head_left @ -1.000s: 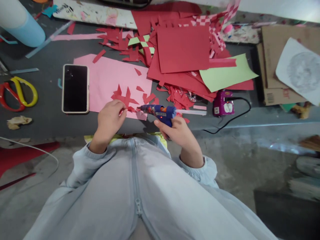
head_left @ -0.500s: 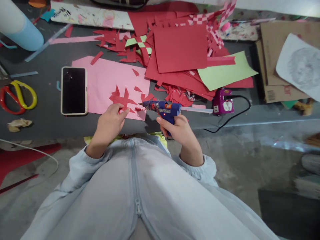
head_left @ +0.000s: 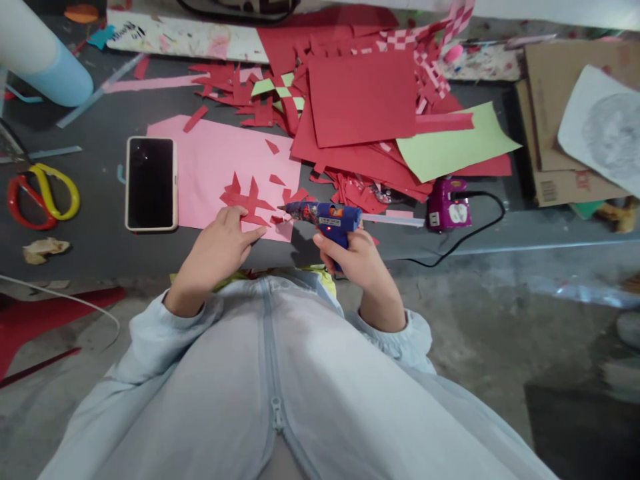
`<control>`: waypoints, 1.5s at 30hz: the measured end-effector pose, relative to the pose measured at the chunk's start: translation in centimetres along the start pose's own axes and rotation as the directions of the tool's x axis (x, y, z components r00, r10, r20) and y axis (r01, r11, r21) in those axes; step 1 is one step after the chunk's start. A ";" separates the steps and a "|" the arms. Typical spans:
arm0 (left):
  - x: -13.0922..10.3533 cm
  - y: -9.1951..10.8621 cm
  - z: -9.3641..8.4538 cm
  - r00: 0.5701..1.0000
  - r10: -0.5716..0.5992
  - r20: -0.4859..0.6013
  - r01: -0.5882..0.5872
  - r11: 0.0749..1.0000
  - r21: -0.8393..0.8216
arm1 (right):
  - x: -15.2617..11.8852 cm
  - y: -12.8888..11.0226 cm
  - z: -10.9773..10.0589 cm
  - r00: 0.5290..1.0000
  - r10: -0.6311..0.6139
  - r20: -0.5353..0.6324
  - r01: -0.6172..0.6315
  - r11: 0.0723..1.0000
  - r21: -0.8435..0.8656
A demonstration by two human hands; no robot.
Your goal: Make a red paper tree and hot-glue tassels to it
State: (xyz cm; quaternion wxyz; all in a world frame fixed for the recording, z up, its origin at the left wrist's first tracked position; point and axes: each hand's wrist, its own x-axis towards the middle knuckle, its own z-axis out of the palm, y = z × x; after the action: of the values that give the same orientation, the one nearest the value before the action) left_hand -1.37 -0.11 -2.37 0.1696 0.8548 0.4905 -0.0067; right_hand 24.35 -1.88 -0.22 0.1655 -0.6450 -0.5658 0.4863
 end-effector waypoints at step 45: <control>3.3 0.7 3.7 0.676 -0.598 -0.430 0.383 0.784 -0.488 | 0.0 4.1 -0.7 0.997 -0.044 -0.058 0.056 0.976 0.211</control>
State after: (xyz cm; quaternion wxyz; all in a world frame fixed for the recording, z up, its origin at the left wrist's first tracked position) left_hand 1.51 1.23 -6.20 0.1613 0.6038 0.7251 0.2893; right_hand 27.22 -2.93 -3.03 0.2606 -0.6217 -0.5220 0.5226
